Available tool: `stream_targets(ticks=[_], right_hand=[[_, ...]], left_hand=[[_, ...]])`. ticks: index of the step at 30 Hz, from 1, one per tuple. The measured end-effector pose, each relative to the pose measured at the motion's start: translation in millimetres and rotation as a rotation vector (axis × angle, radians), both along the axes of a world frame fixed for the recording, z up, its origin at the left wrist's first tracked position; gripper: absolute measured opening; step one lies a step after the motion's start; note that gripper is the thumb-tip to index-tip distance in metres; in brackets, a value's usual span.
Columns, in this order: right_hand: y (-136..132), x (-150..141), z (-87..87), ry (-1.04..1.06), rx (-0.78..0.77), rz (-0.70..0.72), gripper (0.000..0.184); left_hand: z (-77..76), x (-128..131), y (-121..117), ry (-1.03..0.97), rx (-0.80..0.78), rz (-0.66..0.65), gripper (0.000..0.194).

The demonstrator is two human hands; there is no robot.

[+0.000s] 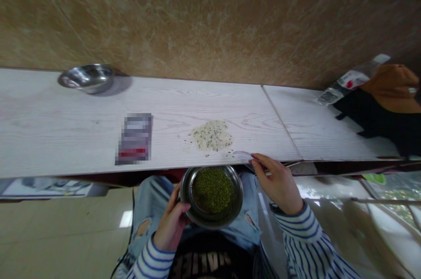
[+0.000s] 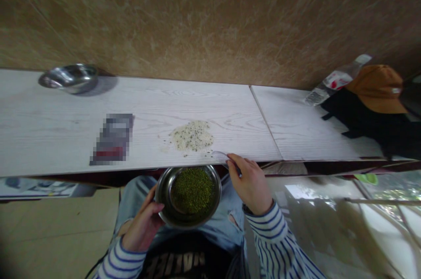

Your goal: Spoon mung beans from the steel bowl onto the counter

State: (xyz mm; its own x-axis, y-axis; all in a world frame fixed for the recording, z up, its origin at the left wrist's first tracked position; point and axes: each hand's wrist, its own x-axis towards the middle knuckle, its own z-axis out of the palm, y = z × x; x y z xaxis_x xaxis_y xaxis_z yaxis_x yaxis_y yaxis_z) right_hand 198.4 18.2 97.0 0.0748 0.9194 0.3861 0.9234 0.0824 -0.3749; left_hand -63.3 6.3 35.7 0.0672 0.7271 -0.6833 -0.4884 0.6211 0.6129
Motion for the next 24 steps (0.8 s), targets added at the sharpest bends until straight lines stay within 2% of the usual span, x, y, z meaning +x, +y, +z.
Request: stream_targets(ticks=[7, 15, 24], right_hand=[[8, -3, -0.1, -0.004, -0.012, -0.01, 0.027], [14, -3, 2.1, 0.015, -0.016, -0.02, 0.026], [17, -1, 2.2, 0.045, -0.005, 0.033, 0.025]], left_hand=[[4.1, 0, 0, 0.027, -0.017, 0.007, 0.07], [0.2, -2, 0, 0.003, -0.012, -0.005, 0.07], [1.4, -3, 1, 0.004, -0.003, 0.004, 0.07]])
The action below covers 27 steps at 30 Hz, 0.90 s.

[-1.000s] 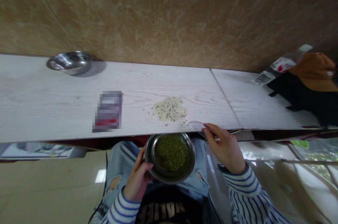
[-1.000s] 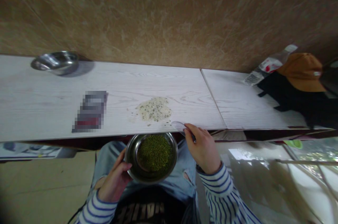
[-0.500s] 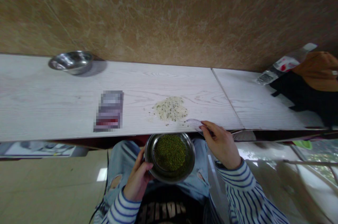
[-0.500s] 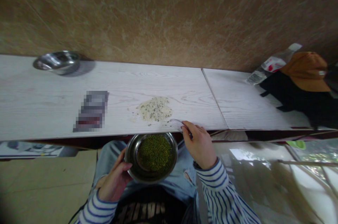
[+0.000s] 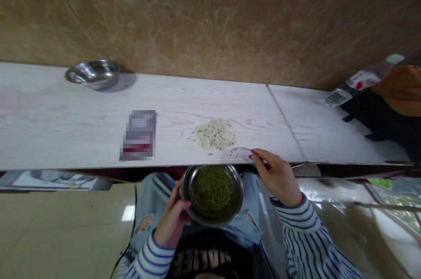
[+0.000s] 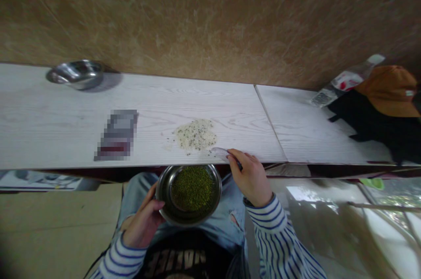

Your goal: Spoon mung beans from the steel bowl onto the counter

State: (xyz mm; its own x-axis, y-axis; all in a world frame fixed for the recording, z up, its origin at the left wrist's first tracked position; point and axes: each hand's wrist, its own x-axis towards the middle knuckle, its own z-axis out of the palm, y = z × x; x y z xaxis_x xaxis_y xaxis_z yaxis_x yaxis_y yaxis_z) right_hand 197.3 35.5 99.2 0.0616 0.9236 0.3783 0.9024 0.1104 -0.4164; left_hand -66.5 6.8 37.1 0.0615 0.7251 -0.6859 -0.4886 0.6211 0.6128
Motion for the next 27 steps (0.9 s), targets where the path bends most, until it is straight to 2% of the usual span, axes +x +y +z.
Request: stream_targets(ticks=[15, 27], right_hand=[[0.1, 0.2, 2.0, 0.022, -0.043, 0.022, 0.026], [-6.3, -5.7, 5.0, 0.019, -0.103, 0.076, 0.026]], left_hand=[[-2.6, 4.8, 0.9, 0.021, -0.002, -0.001, 0.071], [3.0, 6.2, 1.7, -0.003, 0.027, -0.009, 0.069]])
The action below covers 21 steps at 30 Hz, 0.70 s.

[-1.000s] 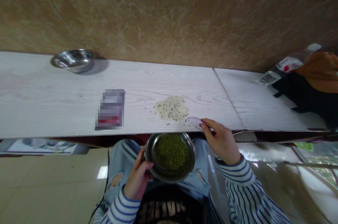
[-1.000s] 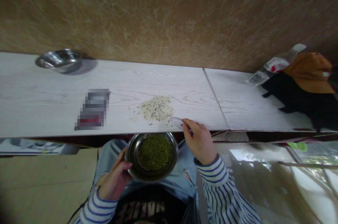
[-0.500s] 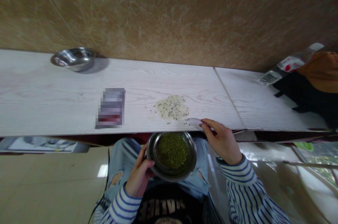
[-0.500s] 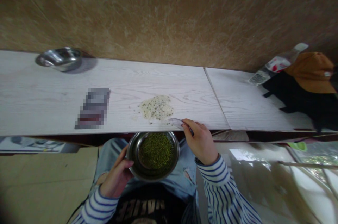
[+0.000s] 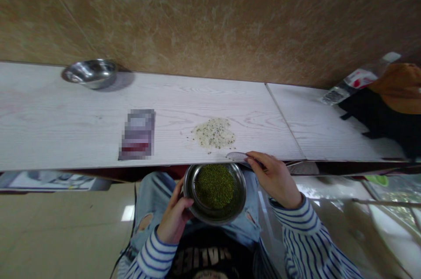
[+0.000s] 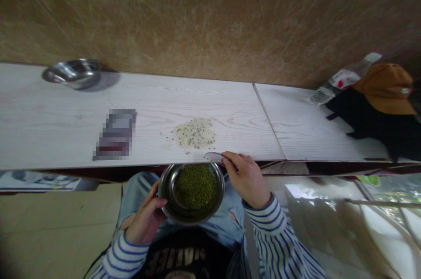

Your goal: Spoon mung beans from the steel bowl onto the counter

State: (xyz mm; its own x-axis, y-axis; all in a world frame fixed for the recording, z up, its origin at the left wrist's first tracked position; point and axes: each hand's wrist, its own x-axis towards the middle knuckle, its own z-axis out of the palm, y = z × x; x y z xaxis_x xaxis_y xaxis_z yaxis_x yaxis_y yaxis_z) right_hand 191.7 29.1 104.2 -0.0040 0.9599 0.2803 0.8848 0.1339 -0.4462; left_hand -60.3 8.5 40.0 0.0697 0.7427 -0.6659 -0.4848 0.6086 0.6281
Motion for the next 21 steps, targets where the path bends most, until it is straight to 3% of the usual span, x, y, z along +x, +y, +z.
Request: stream_targets(ticks=[10, 16, 21], right_hand=[[-7, -13, 4.4, 0.011, -0.05, 0.071, 0.023], [-3, -16, 0.1, 0.016, 0.006, 0.01, 0.024], [8, -32, -1.9, 0.008, 0.0, 0.096, 0.025]], left_hand=[[-0.7, 3, 0, -0.011, 0.007, -0.026, 0.068], [-0.3, -6, -1, 0.016, -0.025, 0.021, 0.071], [3.0, -13, -1, 0.019, -0.019, 0.062, 0.071]])
